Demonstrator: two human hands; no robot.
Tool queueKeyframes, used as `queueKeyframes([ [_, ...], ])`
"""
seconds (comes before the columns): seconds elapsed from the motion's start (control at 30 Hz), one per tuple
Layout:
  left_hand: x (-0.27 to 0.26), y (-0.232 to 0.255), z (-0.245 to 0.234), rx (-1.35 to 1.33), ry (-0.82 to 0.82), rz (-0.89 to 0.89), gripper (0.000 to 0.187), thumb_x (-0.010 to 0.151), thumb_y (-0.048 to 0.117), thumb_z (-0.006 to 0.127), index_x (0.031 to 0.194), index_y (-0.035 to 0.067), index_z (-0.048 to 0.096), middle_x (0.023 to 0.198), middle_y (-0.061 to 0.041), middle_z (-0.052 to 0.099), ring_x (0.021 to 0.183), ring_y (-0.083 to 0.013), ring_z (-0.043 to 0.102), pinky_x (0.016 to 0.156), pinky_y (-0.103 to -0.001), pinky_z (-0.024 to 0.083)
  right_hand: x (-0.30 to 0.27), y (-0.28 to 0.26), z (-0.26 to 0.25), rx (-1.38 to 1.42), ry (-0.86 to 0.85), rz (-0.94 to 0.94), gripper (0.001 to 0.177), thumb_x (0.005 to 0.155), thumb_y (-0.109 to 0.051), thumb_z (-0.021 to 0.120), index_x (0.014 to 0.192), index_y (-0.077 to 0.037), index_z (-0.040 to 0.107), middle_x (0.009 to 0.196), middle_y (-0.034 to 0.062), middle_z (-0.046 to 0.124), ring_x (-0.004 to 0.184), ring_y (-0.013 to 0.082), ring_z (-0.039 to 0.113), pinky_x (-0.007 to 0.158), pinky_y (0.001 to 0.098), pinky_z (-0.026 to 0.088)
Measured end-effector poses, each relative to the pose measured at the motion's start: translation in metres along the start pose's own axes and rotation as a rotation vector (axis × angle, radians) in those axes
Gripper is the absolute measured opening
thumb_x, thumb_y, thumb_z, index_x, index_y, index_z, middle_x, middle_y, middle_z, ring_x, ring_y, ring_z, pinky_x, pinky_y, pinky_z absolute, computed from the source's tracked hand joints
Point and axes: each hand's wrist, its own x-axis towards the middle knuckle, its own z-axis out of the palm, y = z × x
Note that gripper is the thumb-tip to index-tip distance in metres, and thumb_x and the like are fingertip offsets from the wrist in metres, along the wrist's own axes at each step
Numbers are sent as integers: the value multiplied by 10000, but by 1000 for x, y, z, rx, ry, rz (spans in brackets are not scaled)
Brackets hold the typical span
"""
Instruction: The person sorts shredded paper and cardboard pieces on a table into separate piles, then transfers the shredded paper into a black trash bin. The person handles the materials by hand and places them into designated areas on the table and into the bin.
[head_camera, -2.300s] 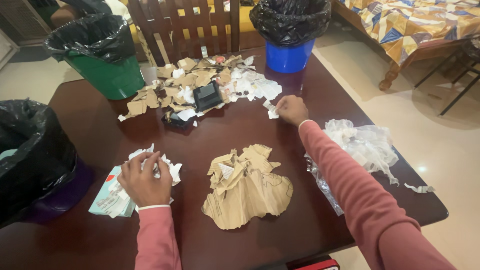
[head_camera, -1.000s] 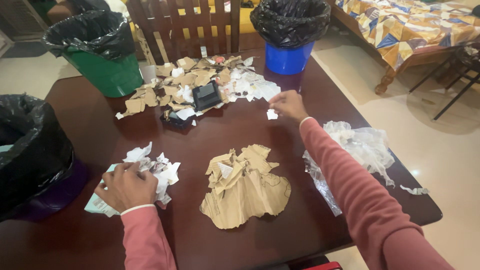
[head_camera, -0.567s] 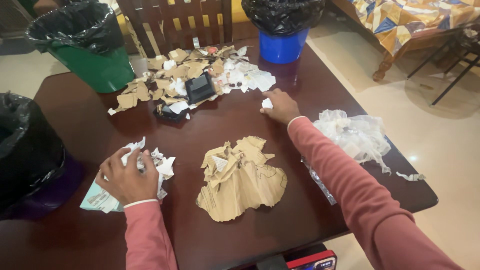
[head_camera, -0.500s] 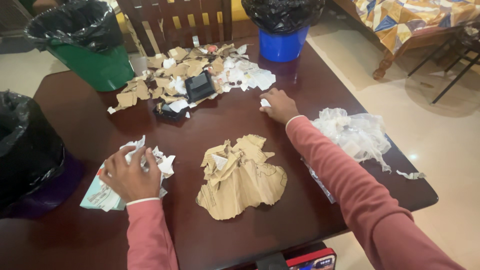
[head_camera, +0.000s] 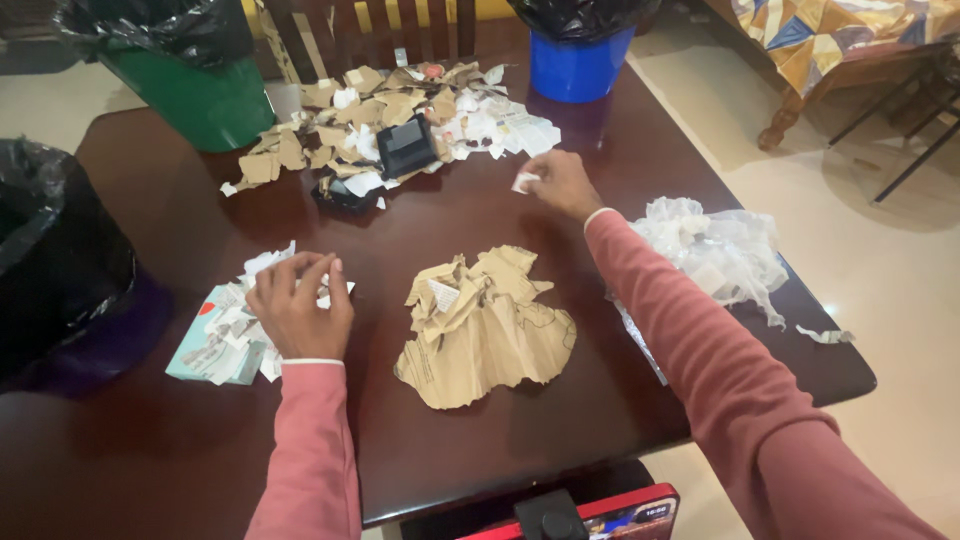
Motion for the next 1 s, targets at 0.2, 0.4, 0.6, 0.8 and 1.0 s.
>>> queueKeyframes([
  [0.2, 19, 21, -8, -168, 23, 17, 237, 968, 163, 823, 1195, 108, 783, 1035, -7, 708, 974, -225, 620, 920, -400, 428, -25, -101, -24, 455, -214, -176, 266, 910, -55, 726, 1167, 9, 703, 939, 50, 721, 791, 91, 694, 682, 227, 576],
  [0.4, 41, 73, -21, -408, -14, 118, 311, 903, 96, 845, 1201, 67, 762, 984, -39, 728, 901, -210, 664, 824, -366, 454, -66, -193, -40, 672, -313, -282, 230, 927, -60, 749, 1126, 34, 682, 981, 66, 741, 872, 89, 718, 759, 224, 623],
  [0.6, 44, 89, -30, -494, -51, 71, 259, 897, 18, 793, 1153, 52, 771, 1023, -81, 721, 901, -224, 682, 816, -355, 490, -93, -209, -36, 755, -290, -240, 194, 951, -37, 740, 1116, 52, 688, 980, 96, 748, 841, 115, 697, 750, 230, 594],
  [0.8, 38, 89, -35, -508, -45, 31, 142, 900, 11, 806, 1035, 20, 764, 981, -101, 713, 845, -228, 689, 754, -352, 518, -111, -207, -36, 883, -326, -143, 317, 899, -40, 706, 1207, 5, 648, 1102, 54, 718, 939, 108, 727, 816, 260, 642],
  [1.0, 24, 45, -51, -416, 9, -37, 134, 941, -23, 798, 1067, -10, 756, 1000, -110, 712, 835, -220, 687, 778, -345, 531, -125, -144, -45, 799, -7, -110, 222, 973, -71, 721, 1174, 21, 703, 1053, 91, 741, 891, 131, 732, 779, 261, 657],
])
